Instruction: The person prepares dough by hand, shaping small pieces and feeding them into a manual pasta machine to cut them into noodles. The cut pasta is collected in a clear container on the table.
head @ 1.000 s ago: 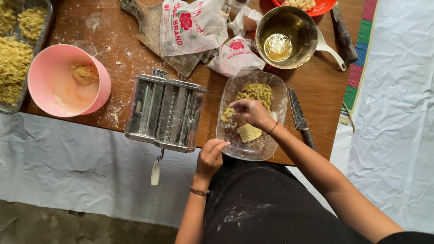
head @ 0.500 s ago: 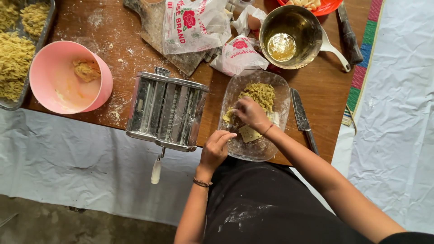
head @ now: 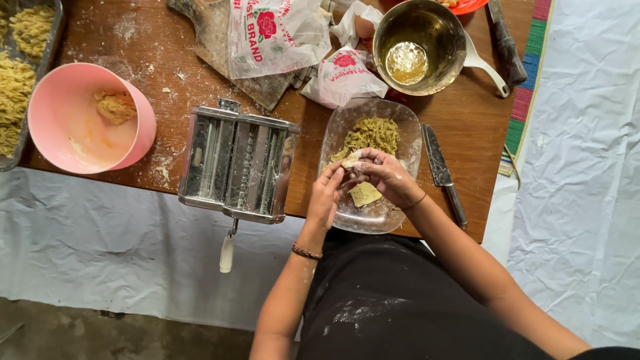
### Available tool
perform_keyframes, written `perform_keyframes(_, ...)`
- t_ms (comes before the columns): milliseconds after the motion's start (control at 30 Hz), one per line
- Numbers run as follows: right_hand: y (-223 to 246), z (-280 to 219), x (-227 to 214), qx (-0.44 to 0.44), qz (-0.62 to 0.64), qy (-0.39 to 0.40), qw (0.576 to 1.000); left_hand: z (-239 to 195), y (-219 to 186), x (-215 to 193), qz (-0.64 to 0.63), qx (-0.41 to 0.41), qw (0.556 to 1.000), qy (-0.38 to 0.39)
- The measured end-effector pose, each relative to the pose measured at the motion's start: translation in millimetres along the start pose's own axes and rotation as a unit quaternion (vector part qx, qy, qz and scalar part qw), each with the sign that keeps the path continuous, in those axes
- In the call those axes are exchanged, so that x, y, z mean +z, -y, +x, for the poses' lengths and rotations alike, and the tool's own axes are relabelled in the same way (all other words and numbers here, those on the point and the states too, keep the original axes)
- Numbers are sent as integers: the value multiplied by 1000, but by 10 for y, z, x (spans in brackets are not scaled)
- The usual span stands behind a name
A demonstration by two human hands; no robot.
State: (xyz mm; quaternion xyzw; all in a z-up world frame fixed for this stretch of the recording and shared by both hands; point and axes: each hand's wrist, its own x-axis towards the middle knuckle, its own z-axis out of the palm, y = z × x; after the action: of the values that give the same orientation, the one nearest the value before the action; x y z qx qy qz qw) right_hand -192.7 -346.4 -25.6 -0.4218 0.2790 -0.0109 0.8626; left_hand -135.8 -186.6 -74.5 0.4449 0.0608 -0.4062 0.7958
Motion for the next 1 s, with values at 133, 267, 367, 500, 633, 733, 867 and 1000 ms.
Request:
perform_keyframes(133, 71, -77, 98, -34, -22, -22, 999, -56, -143, 210, 19, 15, 1000, -7)
perform_keyframes(267, 57, -125, 125, -88, -73, -48, 992, -39, -70, 153, 23, 54, 998, -35)
perform_keyframes(367, 36, -94, 95, -110, -87, -64, 988, -58, -190, 232, 36, 72, 996, -30)
perform_keyframes(500, -32, -82, 127, -116, -82, -72, 987, -143, -276, 268, 109, 89, 990, -14)
perform_keyframes(633, -92, -61, 75, -109, -76, -84, 988, -94, -172, 127, 232, 109, 967, -21)
perform_keyframes(733, -71, -63, 92, -107, -68, -65, 990, -35, -57, 54, 296, 116, 948, -33)
perform_keyframes(867, 27, -117, 209, -106, -100, -40, 989, 28, 46, -24, 359, 166, 916, -70)
perform_keyframes(1000, 10, -103, 207, -109, -100, -30, 989, 14, 57, -25, 364, 182, 910, -78)
